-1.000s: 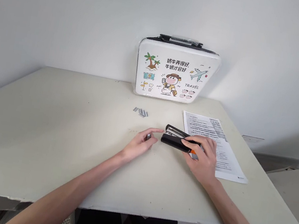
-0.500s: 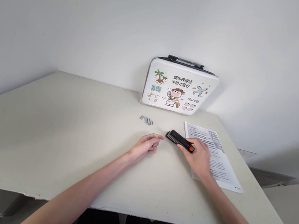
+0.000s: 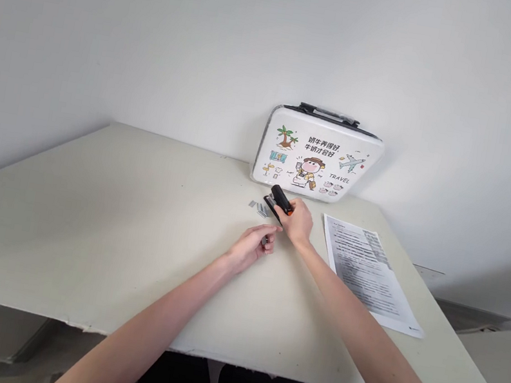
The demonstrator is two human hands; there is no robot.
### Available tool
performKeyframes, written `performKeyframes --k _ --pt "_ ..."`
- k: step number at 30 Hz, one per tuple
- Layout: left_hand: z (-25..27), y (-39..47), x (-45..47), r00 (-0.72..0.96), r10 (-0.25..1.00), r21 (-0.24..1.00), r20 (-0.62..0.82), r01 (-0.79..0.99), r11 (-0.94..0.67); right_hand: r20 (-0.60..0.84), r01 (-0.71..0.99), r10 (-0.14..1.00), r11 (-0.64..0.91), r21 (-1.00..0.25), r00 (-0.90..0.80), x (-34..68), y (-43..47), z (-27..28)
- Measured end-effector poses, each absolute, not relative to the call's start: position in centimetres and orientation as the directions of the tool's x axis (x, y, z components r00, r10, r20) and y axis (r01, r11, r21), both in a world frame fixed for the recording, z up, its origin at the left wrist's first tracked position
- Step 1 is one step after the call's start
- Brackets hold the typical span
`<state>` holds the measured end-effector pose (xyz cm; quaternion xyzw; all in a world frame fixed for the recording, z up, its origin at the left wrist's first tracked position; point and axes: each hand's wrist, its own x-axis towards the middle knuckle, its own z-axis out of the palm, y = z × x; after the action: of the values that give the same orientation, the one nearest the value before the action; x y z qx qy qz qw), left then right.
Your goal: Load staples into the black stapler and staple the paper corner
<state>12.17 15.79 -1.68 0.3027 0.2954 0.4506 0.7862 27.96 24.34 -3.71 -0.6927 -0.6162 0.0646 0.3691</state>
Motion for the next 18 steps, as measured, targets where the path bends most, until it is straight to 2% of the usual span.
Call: performKeyframes --k 5,8,10,12,15,18 --pt "-1.6 16.2 11.9 0.349 0.906 0.691 -0.241 -0.594 0.412 0.333 0.735 0.934 0.134 -0.665 0.131 27.0 24.1 -3.6" --pt "-1.6 16.4 11.9 0.295 0.915 0.661 -0.274 -0.634 0.402 0.466 0.678 0.88 0.285 -0.677 0.096 28.0 21.8 -3.1" --pt "-1.5 16.3 12.0 0.294 0.91 0.631 -0.293 -0.656 0.415 0.602 0.637 0.798 0.444 -0.63 0.039 28.7 19.5 -2.7" --pt "-1.3 16.1 12.2 0.327 0.898 0.592 -0.294 -0.676 0.44 0.661 0.631 0.747 0.545 -0.552 -0.068 29.2 17.2 -2.3" --pt "-1.0 15.6 12.7 0.402 0.872 0.557 -0.279 -0.672 0.488 0.644 0.656 0.741 0.583 -0.479 -0.189 29.4 14.5 -2.6" --pt "-0.8 15.2 13.1 0.449 0.845 0.55 -0.289 -0.645 0.531 0.602 0.679 0.767 0.564 -0.47 -0.22 29.4 13.4 -3.4"
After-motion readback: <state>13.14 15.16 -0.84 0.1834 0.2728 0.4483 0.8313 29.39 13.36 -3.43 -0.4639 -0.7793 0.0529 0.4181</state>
